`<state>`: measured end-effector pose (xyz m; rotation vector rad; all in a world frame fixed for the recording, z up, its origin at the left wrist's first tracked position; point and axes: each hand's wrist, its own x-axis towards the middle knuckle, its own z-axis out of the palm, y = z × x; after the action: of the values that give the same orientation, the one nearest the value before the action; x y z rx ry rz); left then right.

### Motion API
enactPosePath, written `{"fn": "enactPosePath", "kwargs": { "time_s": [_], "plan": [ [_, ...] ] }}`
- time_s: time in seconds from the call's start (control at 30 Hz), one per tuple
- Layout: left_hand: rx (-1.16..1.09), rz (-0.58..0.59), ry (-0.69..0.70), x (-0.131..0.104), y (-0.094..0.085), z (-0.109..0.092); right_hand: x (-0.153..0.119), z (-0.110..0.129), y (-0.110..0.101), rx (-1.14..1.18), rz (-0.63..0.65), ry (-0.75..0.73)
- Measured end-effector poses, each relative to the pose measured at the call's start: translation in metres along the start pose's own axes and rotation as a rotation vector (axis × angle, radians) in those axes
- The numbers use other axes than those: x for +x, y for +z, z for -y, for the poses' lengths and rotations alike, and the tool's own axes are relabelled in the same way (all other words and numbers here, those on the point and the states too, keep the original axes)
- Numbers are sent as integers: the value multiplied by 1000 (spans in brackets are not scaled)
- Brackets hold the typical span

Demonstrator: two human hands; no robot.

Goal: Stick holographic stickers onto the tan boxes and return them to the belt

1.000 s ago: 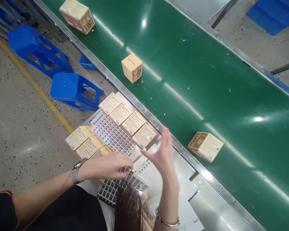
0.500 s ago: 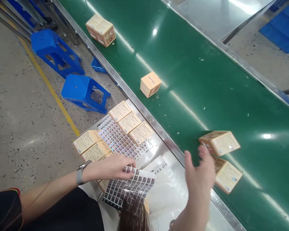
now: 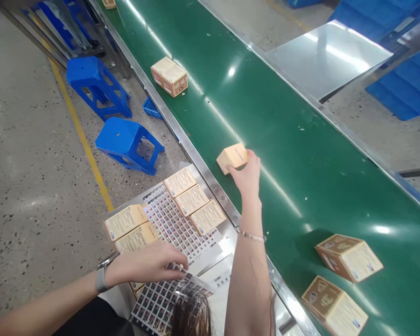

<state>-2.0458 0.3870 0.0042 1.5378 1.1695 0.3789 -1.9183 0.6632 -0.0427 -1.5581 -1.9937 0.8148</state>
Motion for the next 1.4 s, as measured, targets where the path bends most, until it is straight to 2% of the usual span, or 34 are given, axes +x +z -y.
{"fn": "enactPosePath", "kwargs": {
  "time_s": [0.07, 0.17, 0.23, 0.3, 0.37, 0.43, 0.5, 0.57, 0.6, 0.67, 0.73, 0.77, 0.87, 1.1, 1.17, 1.23, 1.3, 1.4],
  "plan": [
    [-56, -28, -16, -2, -1, 3, -20, -5, -28, -24, -27, 114],
    [-114, -56, -31, -4, -2, 7, -73, -22, -83, -11, -19, 334],
    [-145, -42, -54, -3, -2, 6, -114, -40, -112, 96, 98, 461],
    [-170, 1, -99, -1, -2, 4, -150, -60, -126, 134, 225, 593],
    [-190, 44, -140, 2, -1, 0, -178, -78, -124, 158, 298, 677],
    [-197, 56, -148, 7, 1, -4, -200, -88, -111, 119, 245, 665],
    [-179, 50, -139, 12, 5, -7, -216, -85, -96, -10, 57, 519],
    [-138, 57, -131, 16, 9, -10, -232, -70, -86, -132, -139, 270],
    [-114, 66, -128, 18, 11, -11, -241, -59, -83, -157, -162, 144],
    [-78, 81, -115, 20, 12, -14, -258, -35, -79, -114, -36, -44],
    [-61, 85, -98, 22, 12, -18, -276, -14, -77, -43, 138, -154],
    [-53, 91, -91, 23, 11, -21, -283, -7, -76, -30, 177, -186],
    [13, 110, -106, 25, 10, -29, -301, 3, -71, -87, 94, -240],
    [170, 181, -98, 35, 23, -40, -320, 3, -59, -238, -98, -331],
    [153, 201, -109, 37, 24, -39, -323, 3, -58, -177, -132, -296],
    [147, 224, -115, 39, 22, -35, -323, 1, -58, -32, -164, -175],
    [195, 250, -42, 43, 19, -27, -317, -7, -58, 154, -263, 98],
    [354, 235, 194, 54, 15, -12, -295, -27, -48, 505, -548, 561]
  ]
}}
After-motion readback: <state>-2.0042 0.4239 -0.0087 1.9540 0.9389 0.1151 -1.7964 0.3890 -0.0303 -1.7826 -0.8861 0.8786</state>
